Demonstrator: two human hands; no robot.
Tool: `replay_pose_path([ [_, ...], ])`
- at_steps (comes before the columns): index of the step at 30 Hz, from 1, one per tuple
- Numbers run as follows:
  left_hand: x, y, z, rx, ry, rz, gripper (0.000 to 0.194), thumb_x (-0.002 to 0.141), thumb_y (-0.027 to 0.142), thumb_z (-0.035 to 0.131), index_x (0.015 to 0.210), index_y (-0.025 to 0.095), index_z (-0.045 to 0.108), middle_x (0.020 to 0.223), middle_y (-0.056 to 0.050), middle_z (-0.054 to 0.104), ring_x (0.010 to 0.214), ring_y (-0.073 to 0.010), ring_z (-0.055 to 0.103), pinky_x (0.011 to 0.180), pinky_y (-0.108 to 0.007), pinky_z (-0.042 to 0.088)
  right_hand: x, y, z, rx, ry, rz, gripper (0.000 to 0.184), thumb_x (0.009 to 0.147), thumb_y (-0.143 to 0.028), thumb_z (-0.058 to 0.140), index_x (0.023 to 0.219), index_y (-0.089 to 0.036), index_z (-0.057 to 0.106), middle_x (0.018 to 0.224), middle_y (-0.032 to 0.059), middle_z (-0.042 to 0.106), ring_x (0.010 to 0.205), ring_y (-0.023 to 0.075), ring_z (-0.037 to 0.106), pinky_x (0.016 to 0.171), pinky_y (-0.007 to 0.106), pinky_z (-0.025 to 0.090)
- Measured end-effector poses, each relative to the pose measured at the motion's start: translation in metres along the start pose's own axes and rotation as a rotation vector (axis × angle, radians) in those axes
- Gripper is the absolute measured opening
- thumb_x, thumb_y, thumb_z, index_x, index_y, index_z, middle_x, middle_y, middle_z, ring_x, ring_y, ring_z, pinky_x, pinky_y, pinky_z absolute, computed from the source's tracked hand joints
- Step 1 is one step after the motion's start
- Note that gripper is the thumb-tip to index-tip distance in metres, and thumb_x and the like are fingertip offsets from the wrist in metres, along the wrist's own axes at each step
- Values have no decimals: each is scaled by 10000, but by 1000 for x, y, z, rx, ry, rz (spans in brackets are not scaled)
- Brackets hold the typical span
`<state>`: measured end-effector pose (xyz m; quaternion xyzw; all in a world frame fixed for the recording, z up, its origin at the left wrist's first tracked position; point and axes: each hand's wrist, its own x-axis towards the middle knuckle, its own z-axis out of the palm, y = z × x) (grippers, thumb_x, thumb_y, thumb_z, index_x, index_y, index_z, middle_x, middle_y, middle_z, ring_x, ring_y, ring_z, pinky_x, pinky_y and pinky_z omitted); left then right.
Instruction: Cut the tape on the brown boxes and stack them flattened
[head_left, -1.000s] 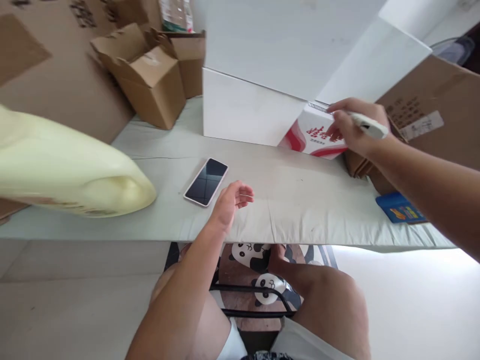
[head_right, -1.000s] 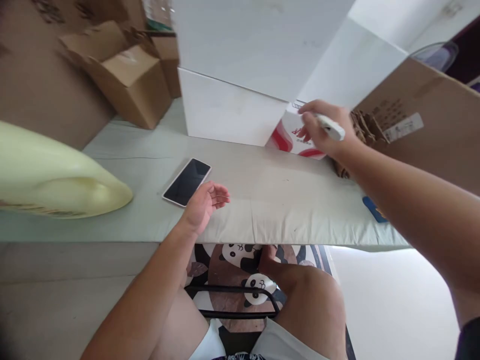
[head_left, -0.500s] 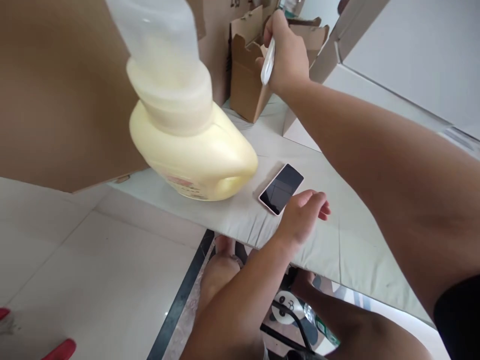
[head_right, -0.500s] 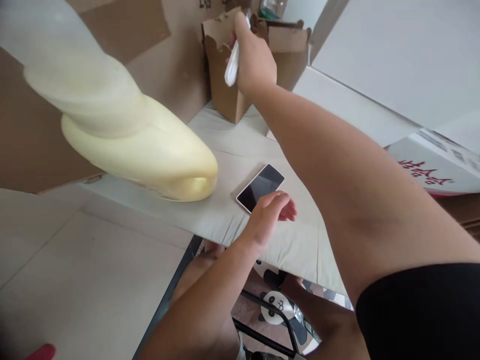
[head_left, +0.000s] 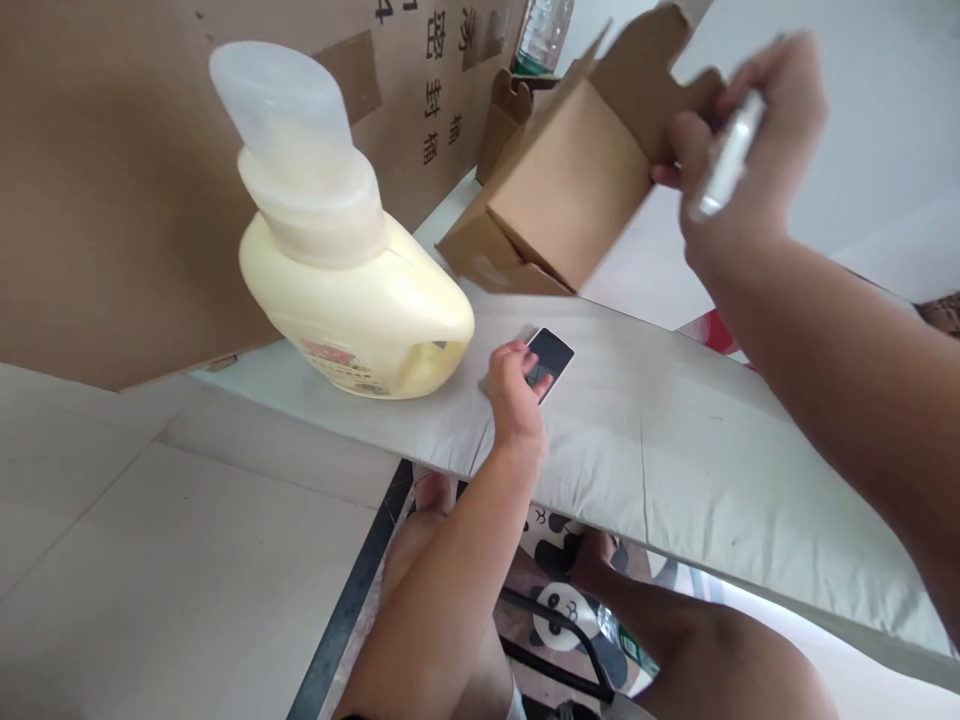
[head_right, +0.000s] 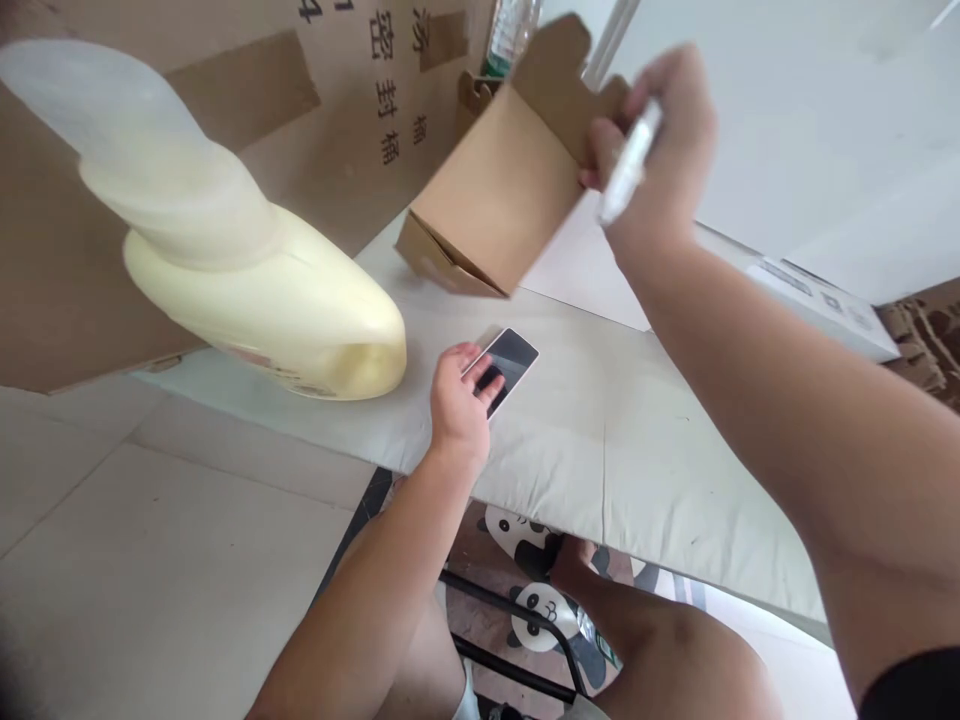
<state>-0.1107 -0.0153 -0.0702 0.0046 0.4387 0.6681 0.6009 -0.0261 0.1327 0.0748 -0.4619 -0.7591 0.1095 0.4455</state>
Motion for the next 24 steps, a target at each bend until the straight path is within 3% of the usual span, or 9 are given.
replay_pose_path([
  [2,-4,-3,0,-70,6,73,330,947,457,395,1192,276,524,1543,-81,493,1453,-248,510,954,-356,584,-44,18,-44,42,163,-59,271,801,-151,599,876,-242,355,916,-12,436,696,38,509,649,227,558],
  [4,-9,-9,1,-109,-75,82,439,963,538,354,1306,291,471,1610,-94,436,1486,-281,485,968,-398,597,-87,37,-86,107,294,-199,333,834,-296,683,863,-258,353,806,-21,443,648,83,537,581,250,523],
  [7,-18,-25,6,-10,-274,75,545,918,600,475,1372,298,458,1638,-110,419,1497,-325,478,993,-436,586,-142,57,-138,126,430,-363,542,754,-507,820,831,-264,341,774,-14,463,710,185,668,571,346,530],
  [9,-21,-38,10,136,-393,100,573,879,606,573,1370,322,491,1644,-93,427,1522,-337,445,1026,-447,563,-174,64,-163,51,444,-370,606,712,-574,851,807,-263,340,753,-13,511,758,237,716,654,433,592],
  [12,-18,-54,17,333,-453,173,570,871,607,610,1374,358,511,1657,-71,419,1564,-326,378,1091,-464,508,-215,70,-184,-55,354,-284,552,753,-570,845,759,-257,390,701,4,643,687,251,730,649,477,631],
  [16,-8,-63,29,435,-459,286,618,875,640,614,1413,363,488,1681,-60,379,1580,-317,343,1171,-462,436,-256,71,-195,-61,300,-159,585,759,-601,835,665,-237,386,635,3,684,638,270,726,632,515,647],
  [21,2,-67,45,404,-503,534,677,831,723,659,1361,329,512,1542,-85,509,1537,-314,412,1237,-442,376,-281,54,-214,-41,228,-99,614,849,-540,774,624,-207,310,544,-14,623,520,249,670,477,438,596],
  [24,-2,-71,53,395,-620,484,546,835,647,683,1245,306,562,1355,-86,645,1390,-310,563,1174,-459,445,-288,50,-224,-27,258,-1,661,790,-562,825,644,-209,285,503,-35,587,462,241,638,476,443,607],
])
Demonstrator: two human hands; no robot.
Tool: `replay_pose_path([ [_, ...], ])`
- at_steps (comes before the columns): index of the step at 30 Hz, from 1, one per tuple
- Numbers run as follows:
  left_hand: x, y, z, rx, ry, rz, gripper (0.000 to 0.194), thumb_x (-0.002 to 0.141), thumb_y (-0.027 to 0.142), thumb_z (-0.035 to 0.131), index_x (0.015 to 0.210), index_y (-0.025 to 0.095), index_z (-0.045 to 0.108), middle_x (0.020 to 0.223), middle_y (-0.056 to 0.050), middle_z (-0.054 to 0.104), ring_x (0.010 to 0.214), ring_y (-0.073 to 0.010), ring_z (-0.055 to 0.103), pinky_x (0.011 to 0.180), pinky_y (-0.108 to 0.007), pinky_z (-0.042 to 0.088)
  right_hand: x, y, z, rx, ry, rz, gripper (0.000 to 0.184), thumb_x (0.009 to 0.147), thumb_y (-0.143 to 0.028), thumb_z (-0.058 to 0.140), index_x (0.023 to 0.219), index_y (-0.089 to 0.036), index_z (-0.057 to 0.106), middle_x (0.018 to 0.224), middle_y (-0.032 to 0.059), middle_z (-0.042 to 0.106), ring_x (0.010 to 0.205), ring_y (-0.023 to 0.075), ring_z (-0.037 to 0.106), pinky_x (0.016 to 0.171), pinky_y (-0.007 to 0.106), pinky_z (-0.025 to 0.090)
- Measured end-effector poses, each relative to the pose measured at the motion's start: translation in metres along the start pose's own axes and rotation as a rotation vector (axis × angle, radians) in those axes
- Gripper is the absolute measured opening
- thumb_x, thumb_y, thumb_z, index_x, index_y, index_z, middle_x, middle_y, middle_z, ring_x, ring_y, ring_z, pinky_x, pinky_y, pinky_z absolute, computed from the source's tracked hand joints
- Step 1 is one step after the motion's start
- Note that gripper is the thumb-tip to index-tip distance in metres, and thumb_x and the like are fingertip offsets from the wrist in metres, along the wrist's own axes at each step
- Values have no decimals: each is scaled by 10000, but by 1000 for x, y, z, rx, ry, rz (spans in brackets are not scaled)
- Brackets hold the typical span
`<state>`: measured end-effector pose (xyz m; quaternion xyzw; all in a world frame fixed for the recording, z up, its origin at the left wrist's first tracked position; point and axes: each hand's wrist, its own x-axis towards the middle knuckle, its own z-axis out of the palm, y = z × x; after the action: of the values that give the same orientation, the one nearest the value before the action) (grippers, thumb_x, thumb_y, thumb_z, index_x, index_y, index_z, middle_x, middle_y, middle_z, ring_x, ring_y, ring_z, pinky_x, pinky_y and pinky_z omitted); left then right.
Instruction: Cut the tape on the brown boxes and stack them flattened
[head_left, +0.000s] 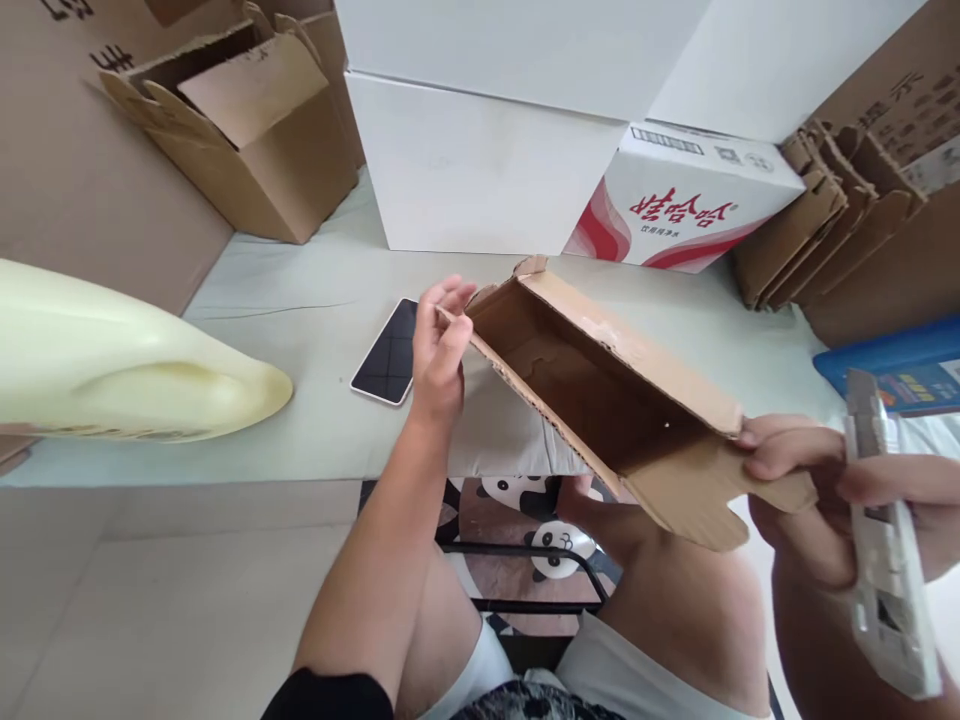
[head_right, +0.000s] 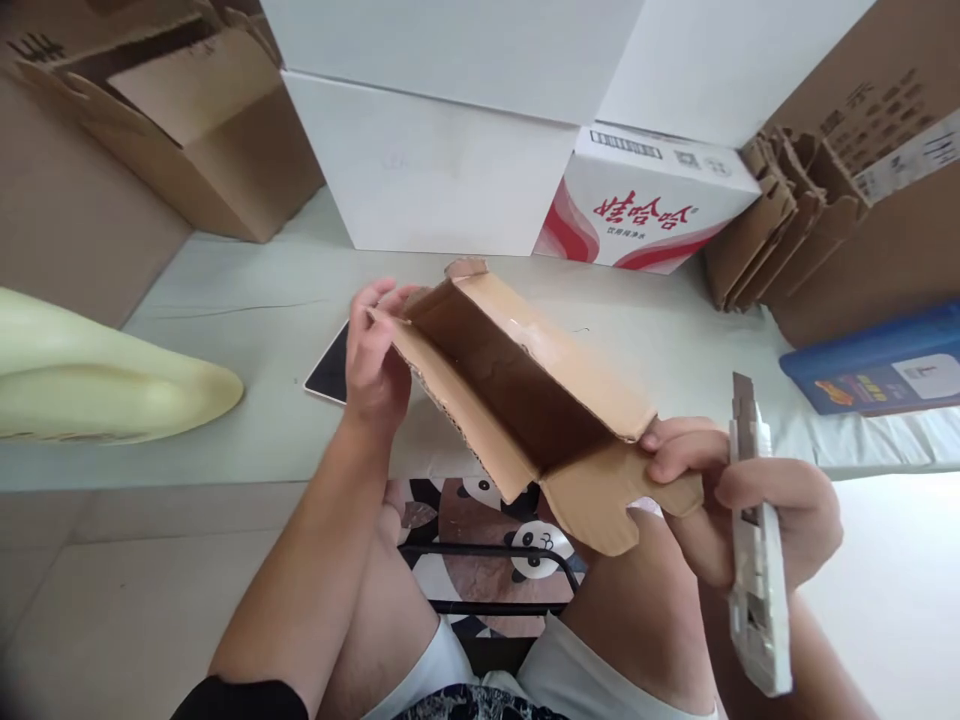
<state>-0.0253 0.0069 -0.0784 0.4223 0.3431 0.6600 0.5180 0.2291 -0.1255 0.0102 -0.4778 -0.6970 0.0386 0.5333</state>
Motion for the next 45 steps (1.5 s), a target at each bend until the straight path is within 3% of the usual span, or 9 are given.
replay_pose_path([
  [8,-5,2,19,-47,-94,24,357,820,553,698,1005,278,566,1049,-48,695,1120,-295,663,1017,-457,507,-22,4,-14,-165,-29,128,336,786,-237,664,714,-256,337,722,-16,762,703,315,767,583,482,593],
  [12,-4,3,21,-57,-70,-7,376,796,515,715,1027,275,541,1041,-47,681,1107,-287,662,989,-441,495,-30,4,-10,-416,70,228,251,732,-244,610,756,-276,362,1021,8,817,881,371,786,631,521,541],
  [17,-6,6,20,50,-118,18,289,822,434,656,1039,272,554,1058,-53,711,1080,-244,657,996,-402,487,-31,22,1,-342,97,251,248,695,-244,574,799,-265,350,1241,43,774,997,332,782,829,545,559],
  [22,-10,7,14,219,-238,66,214,908,467,587,956,261,619,1015,-57,710,990,-231,630,959,-371,463,-30,39,11,-302,152,213,262,695,-262,614,824,-266,386,1229,49,774,983,335,776,825,515,542],
  [30,-9,8,16,219,-201,72,363,948,612,557,914,257,630,917,-51,678,854,-217,595,848,-357,459,-31,66,21,-193,192,169,364,780,-269,691,901,-273,347,1417,100,670,1256,269,691,789,390,560],
  [33,-7,0,17,213,-210,102,416,966,654,538,939,252,641,936,-55,673,926,-225,620,885,-360,476,-35,78,23,-160,135,197,379,836,-317,717,926,-269,352,1502,122,602,1372,264,618,885,430,579],
  [38,0,-18,20,260,-216,193,495,945,727,548,984,242,638,982,-62,698,954,-217,653,877,-362,515,-40,92,25,-136,15,218,306,901,-319,720,901,-238,425,1315,102,720,1219,264,708,1041,526,532],
  [42,4,-24,27,305,-136,249,455,970,686,556,923,239,627,855,-37,661,908,-205,653,851,-355,522,-28,100,24,-113,249,15,395,855,-284,774,947,-265,390,1291,82,726,1195,256,707,972,479,552],
  [45,6,-25,30,365,-79,311,486,969,696,553,849,228,611,781,-18,611,858,-188,628,818,-328,511,-10,110,26,-42,412,-14,402,881,-385,755,995,-276,385,1303,79,717,1253,261,687,985,476,544],
])
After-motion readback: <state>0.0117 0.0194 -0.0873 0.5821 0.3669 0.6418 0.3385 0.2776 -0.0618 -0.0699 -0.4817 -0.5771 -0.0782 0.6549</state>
